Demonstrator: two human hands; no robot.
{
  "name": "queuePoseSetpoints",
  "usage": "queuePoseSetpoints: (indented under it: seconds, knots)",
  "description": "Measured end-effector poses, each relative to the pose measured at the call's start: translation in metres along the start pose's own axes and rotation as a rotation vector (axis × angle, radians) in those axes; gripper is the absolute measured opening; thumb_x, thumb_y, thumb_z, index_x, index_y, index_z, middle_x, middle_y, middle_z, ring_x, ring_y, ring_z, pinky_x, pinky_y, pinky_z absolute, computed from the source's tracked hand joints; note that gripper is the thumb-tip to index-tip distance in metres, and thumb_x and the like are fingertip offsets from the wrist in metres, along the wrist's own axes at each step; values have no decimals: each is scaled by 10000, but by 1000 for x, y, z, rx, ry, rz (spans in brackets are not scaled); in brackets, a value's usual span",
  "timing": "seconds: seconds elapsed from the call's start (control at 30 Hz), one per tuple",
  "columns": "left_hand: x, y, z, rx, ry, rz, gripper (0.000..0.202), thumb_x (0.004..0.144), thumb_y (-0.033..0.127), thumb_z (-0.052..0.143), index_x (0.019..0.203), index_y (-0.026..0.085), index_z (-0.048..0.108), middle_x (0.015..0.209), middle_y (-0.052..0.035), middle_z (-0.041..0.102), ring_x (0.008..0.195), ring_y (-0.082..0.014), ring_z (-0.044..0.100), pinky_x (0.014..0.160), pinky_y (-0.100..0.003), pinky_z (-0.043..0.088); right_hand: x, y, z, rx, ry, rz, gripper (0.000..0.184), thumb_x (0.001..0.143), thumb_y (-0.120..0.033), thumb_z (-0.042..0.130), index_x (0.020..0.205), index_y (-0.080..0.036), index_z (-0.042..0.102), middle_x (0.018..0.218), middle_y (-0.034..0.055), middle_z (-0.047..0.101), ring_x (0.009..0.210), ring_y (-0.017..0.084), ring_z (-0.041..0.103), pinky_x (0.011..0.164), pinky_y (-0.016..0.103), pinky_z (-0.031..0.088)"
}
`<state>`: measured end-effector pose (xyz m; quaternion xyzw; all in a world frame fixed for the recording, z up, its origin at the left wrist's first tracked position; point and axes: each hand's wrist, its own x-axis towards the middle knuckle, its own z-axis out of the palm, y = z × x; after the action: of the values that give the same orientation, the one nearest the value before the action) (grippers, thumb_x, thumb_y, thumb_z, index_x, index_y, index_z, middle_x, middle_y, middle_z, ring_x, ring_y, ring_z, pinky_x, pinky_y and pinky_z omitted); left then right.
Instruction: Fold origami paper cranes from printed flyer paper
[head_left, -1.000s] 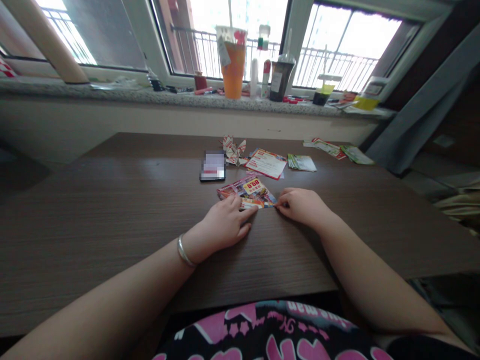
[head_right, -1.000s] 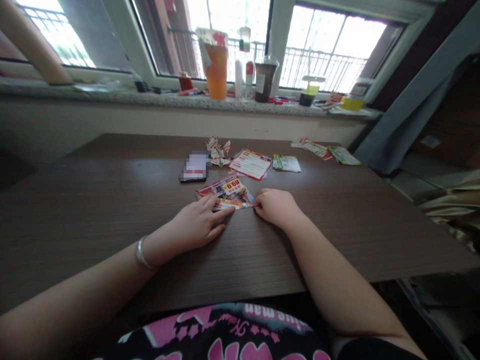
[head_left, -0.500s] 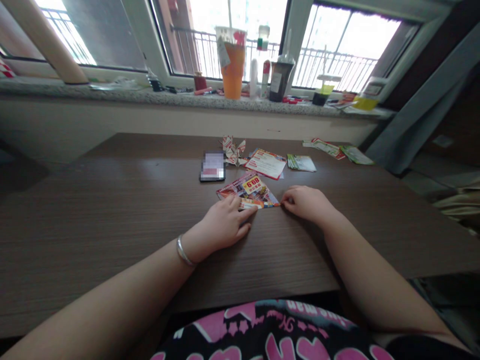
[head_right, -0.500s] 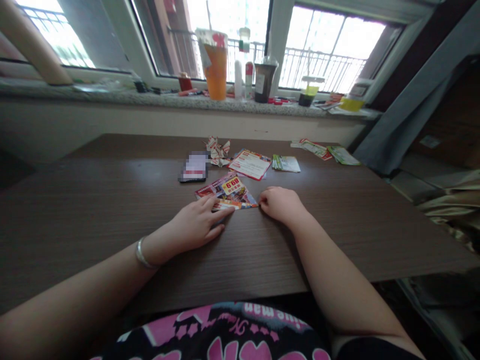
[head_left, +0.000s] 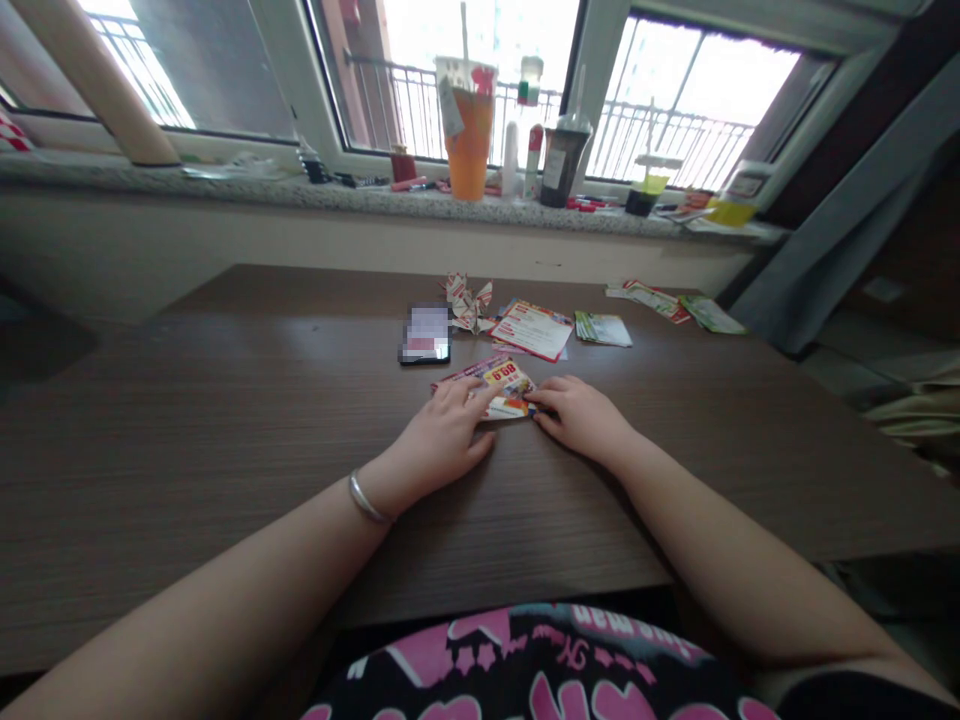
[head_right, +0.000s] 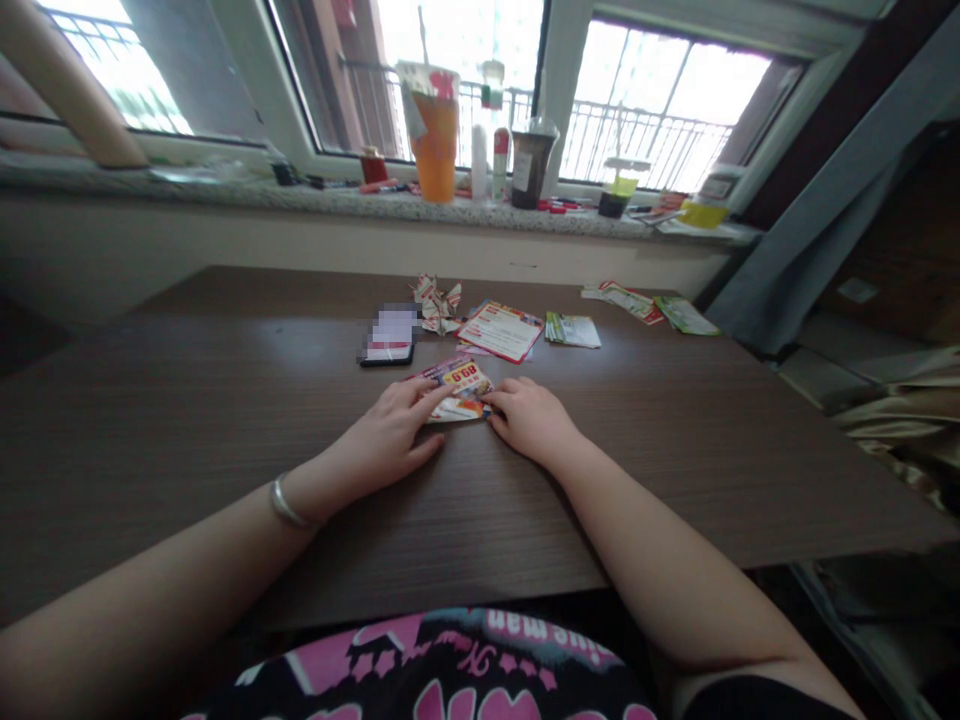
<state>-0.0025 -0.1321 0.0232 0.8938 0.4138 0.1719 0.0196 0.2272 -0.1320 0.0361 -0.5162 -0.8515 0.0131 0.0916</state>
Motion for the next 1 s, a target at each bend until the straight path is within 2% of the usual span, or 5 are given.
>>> queuePoseSetpoints:
  seconds: [0.17,0.33,0.47,0.67,1.0]
  knots:
    - [6,-12,2,-143,63,-141,642,869,316,529,1423,54,336,1373,-191,467,1286,-281,430,1109,-434,338,1,-1,-2,-3,13,-7,250,903,-256,531,1096,-214,684,1097,71,670,1033,216,578,921,330,429]
    - [12,-22,1,-260,-2,-157,319,866,342,528,1087,144,647,1144,-105,648,1097,-255,563,1004,-425,431,0,-1,-2,6,36,-22,162,874,-187,553,964,-199,687,1031,64,679,976,193,591,872,294,429]
    - [15,-23,-5,-319,-46,-129,245,851,380,556,850,202,725,1026,-54,709,1068,-250,584,1003,-419,423,-2,1,-4,59,-7,-71,142,861,-163,551,893,-193,686,962,53,685,919,172,614,829,268,439]
    - [16,-25,-7,-443,-91,-55,332,875,425,523,780,196,743,929,-37,737,922,-193,644,941,-317,463,-6,7,-10,127,-54,-149,123,821,-168,595,824,-182,717,953,60,711,880,173,642,828,279,474]
    - [16,-18,-5,-427,-44,-86,276,863,343,526,737,189,718,853,-33,739,846,-186,653,851,-301,485,-7,6,-11,89,-63,-130,118,836,-222,613,809,-186,722,978,53,716,894,176,651,829,282,484]
